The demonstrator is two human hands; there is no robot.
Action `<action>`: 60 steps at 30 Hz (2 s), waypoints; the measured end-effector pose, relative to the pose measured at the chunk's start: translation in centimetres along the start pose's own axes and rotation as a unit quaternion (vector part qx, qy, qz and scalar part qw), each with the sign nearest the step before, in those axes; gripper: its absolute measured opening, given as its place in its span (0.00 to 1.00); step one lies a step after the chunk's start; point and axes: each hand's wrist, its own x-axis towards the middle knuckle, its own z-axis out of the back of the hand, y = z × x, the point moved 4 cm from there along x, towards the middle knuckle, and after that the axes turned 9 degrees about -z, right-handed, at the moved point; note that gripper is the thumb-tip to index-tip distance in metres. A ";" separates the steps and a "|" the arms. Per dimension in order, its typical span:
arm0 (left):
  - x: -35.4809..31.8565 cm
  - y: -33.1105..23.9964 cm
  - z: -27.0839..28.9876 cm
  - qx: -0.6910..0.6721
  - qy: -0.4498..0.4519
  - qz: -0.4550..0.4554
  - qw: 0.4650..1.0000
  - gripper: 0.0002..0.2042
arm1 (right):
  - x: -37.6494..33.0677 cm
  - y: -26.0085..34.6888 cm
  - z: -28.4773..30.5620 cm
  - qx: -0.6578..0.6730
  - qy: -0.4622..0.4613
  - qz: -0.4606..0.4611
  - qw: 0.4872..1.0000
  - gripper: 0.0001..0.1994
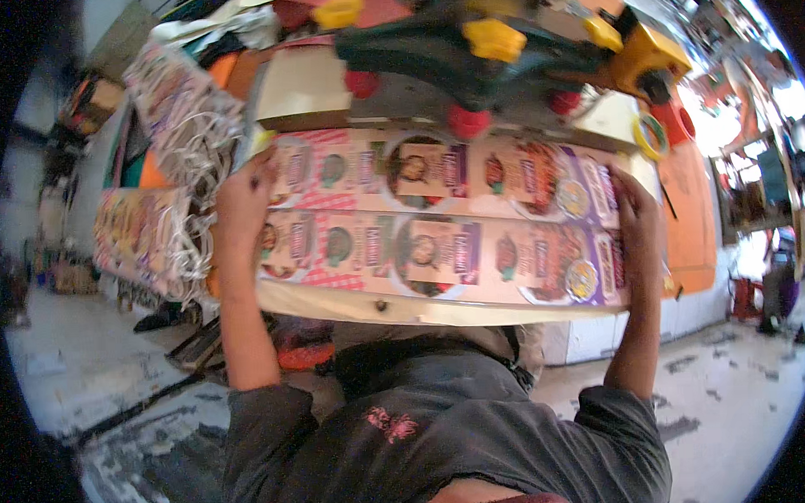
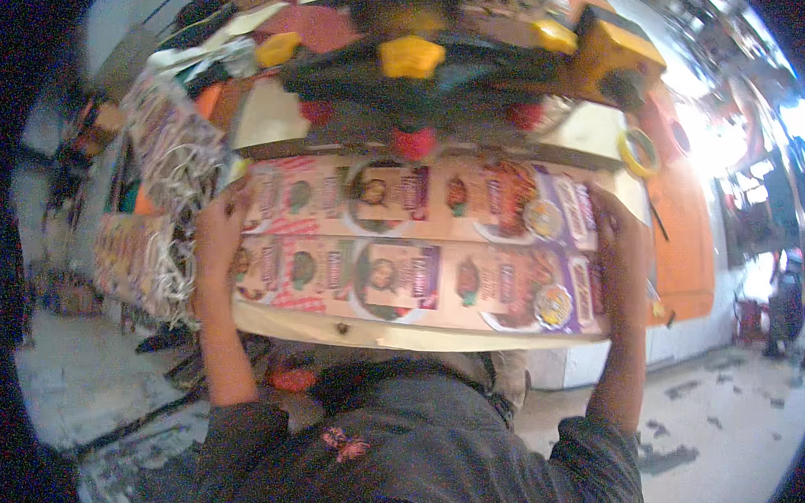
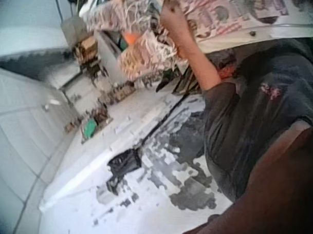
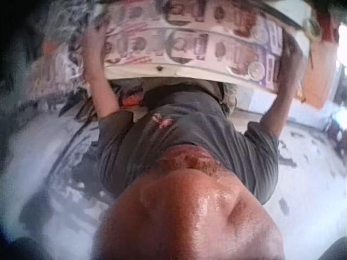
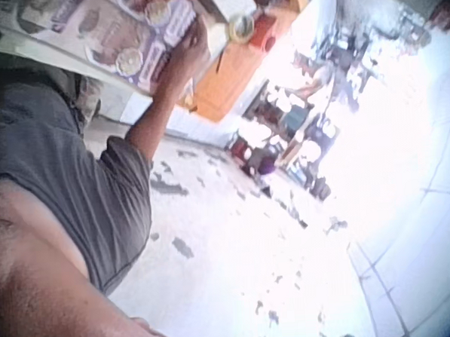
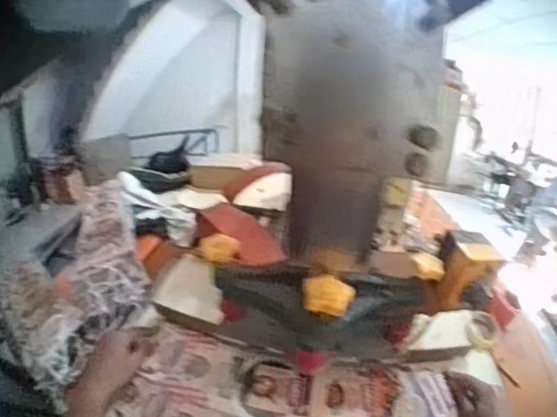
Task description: The person organizes printed cardboard packaging labels by picking them up from a pile and aligning them on a wooden board.
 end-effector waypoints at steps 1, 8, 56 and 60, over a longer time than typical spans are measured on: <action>-0.2 -0.1 0.4 0.007 -0.010 -0.007 1.000 0.16 | -0.2 0.7 0.0 -0.026 0.003 -0.013 1.000 0.17; -0.6 -0.3 0.6 -0.046 -0.017 0.020 0.999 0.16 | -0.3 2.1 0.1 -0.038 -0.030 0.026 0.998 0.18; -4.8 -0.3 0.3 0.005 -0.041 -0.063 0.997 0.16 | -3.6 0.7 1.9 -0.060 -0.017 0.059 0.996 0.15; -5.4 -0.5 0.3 0.036 -0.053 -0.026 0.998 0.17 | -3.7 1.1 1.1 -0.045 -0.008 0.073 0.996 0.15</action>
